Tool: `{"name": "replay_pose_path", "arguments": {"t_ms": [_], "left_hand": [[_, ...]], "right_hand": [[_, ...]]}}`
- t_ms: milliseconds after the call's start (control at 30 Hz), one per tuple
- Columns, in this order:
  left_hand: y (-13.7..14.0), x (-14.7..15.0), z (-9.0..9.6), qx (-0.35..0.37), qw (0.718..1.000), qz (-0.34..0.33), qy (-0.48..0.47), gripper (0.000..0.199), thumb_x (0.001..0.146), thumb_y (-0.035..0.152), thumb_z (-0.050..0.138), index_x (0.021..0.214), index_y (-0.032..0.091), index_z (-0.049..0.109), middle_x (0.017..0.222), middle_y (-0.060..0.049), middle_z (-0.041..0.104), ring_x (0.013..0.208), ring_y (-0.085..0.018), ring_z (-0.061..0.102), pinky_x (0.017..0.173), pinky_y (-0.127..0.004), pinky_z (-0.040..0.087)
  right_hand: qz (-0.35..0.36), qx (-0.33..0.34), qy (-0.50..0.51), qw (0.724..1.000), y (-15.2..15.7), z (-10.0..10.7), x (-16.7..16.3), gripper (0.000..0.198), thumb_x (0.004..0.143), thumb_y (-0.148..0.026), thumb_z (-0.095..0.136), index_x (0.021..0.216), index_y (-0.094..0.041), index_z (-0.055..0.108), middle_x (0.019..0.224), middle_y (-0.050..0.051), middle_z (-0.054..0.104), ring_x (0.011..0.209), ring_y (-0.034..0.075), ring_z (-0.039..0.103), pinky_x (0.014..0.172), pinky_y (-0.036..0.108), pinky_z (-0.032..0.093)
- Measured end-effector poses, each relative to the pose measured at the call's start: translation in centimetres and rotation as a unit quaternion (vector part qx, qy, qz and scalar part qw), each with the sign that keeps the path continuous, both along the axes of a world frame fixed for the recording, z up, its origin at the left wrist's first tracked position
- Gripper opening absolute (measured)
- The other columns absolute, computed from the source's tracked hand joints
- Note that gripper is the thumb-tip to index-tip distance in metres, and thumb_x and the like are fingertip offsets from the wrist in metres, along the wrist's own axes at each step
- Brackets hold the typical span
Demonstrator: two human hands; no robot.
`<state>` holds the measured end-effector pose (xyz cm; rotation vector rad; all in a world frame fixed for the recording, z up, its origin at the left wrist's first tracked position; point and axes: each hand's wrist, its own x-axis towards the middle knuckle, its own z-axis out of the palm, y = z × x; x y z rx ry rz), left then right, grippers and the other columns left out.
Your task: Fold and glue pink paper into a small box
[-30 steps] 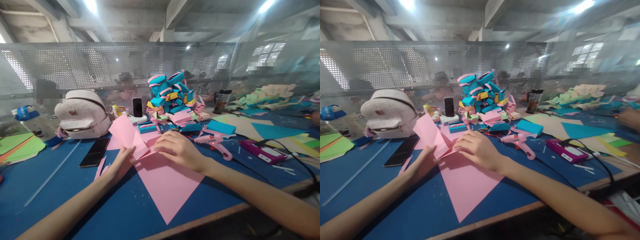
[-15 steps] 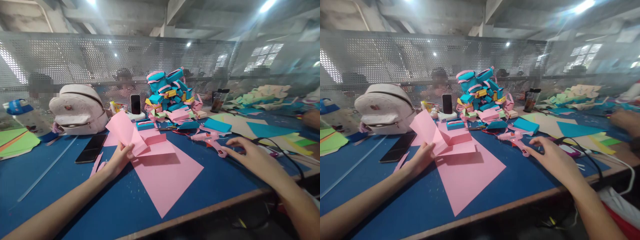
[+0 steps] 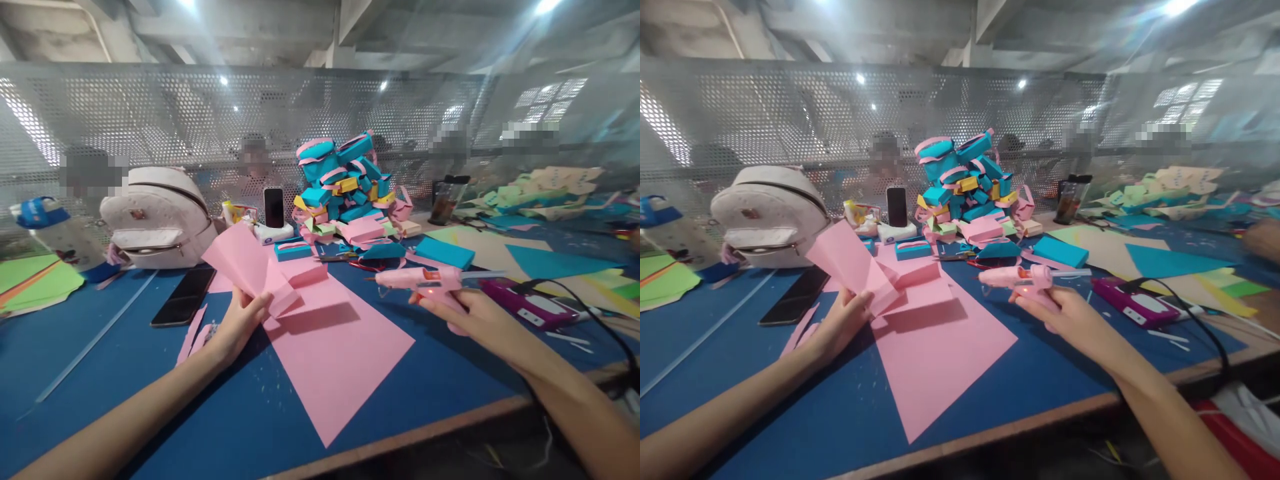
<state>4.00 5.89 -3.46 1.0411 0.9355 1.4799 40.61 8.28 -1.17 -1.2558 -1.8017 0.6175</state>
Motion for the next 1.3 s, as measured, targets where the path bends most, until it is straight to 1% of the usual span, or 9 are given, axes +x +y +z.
{"name": "replay_pose_path", "arguments": {"t_ms": [33, 100, 300, 433, 667, 967, 1033, 1200, 1300], "left_hand": [[-0.1, 0.2, 0.0, 0.005, 1.000, 0.010, -0.007, 0.060, 0.082, 0.033, 0.071, 0.135, 0.030, 0.042, 0.128, -0.008, 0.064, 0.127, -0.028, 0.055, 0.102, -0.044, 0.049], [-0.3, 0.4, 0.1, 0.008, 1.000, 0.019, -0.018, 0.062, 0.083, 0.031, 0.070, 0.136, 0.032, 0.039, 0.129, -0.006, 0.062, 0.131, -0.026, 0.052, 0.103, -0.043, 0.048], [-0.9, 0.8, 0.5, 0.005, 1.000, 0.021, -0.019, 0.065, 0.082, 0.030, 0.072, 0.135, 0.032, 0.035, 0.137, -0.005, 0.055, 0.134, -0.026, 0.048, 0.104, -0.041, 0.048], [-1.2, 1.0, 0.7, 0.007, 1.000, 0.013, -0.019, 0.068, 0.081, 0.033, 0.072, 0.138, 0.034, 0.033, 0.146, -0.008, 0.047, 0.135, -0.028, 0.046, 0.108, -0.047, 0.044], [-1.4, 1.0, 0.6, 0.002, 1.000, 0.007, -0.029, 0.073, 0.079, 0.034, 0.075, 0.138, 0.029, 0.033, 0.142, -0.012, 0.050, 0.133, -0.031, 0.047, 0.109, -0.049, 0.043], [-1.3, 1.1, 0.5, -0.004, 0.999, 0.015, -0.048, 0.075, 0.074, 0.032, 0.079, 0.136, 0.028, 0.037, 0.120, -0.011, 0.063, 0.121, -0.031, 0.057, 0.100, -0.046, 0.050], [-1.3, 1.1, 0.6, -0.001, 0.999, 0.016, -0.047, 0.076, 0.074, 0.032, 0.080, 0.136, 0.029, 0.037, 0.120, -0.010, 0.062, 0.118, -0.030, 0.059, 0.098, -0.044, 0.052], [-1.3, 1.0, 0.4, -0.005, 0.998, 0.020, -0.052, 0.077, 0.073, 0.032, 0.080, 0.137, 0.029, 0.037, 0.110, -0.008, 0.065, 0.104, -0.027, 0.065, 0.092, -0.042, 0.054], [-1.3, 1.0, 0.3, -0.006, 0.998, 0.020, -0.057, 0.079, 0.072, 0.031, 0.081, 0.138, 0.029, 0.036, 0.107, -0.007, 0.066, 0.099, -0.025, 0.066, 0.091, -0.042, 0.054]], "right_hand": [[0.011, -0.051, -0.003, 0.999, -1.0, 0.4, -0.9, 0.027, 0.083, -0.045, 0.065, 0.089, -0.023, 0.079, 0.079, 0.009, 0.076, 0.057, 0.022, 0.066, 0.038, 0.027, 0.049], [0.054, -0.080, 0.006, 0.995, -2.6, 0.8, -2.8, 0.032, 0.084, -0.049, 0.061, 0.090, -0.023, 0.079, 0.075, 0.007, 0.075, 0.059, 0.022, 0.066, 0.043, 0.028, 0.052], [0.168, -0.078, 0.051, 0.981, -4.0, 1.2, -7.8, 0.027, 0.087, -0.046, 0.063, 0.096, -0.024, 0.076, 0.092, 0.006, 0.076, 0.087, 0.025, 0.071, 0.070, 0.031, 0.060], [0.201, -0.069, 0.040, 0.976, -3.8, 1.5, -9.9, 0.026, 0.089, -0.044, 0.061, 0.092, -0.023, 0.076, 0.088, 0.006, 0.076, 0.082, 0.025, 0.071, 0.070, 0.033, 0.059], [0.205, -0.036, 0.009, 0.978, -3.3, 1.1, -10.7, 0.026, 0.089, -0.040, 0.061, 0.096, -0.021, 0.076, 0.094, 0.008, 0.075, 0.081, 0.024, 0.069, 0.071, 0.034, 0.058], [0.220, -0.081, -0.008, 0.972, -3.4, 1.5, -10.9, 0.039, 0.092, -0.047, 0.053, 0.112, -0.017, 0.070, 0.109, 0.008, 0.071, 0.100, 0.025, 0.065, 0.088, 0.035, 0.052], [0.222, -0.083, -0.006, 0.971, -3.3, 1.4, -10.9, 0.039, 0.092, -0.048, 0.052, 0.110, -0.018, 0.069, 0.107, 0.008, 0.071, 0.096, 0.024, 0.064, 0.087, 0.034, 0.051], [0.214, -0.092, -0.011, 0.972, -3.2, 1.0, -10.8, 0.038, 0.093, -0.051, 0.051, 0.091, -0.018, 0.070, 0.076, 0.003, 0.064, 0.070, 0.017, 0.057, 0.068, 0.030, 0.048], [0.212, -0.092, -0.007, 0.973, -3.3, 1.0, -10.8, 0.038, 0.093, -0.051, 0.051, 0.093, -0.018, 0.070, 0.069, 0.002, 0.059, 0.064, 0.015, 0.051, 0.062, 0.028, 0.044]]}}
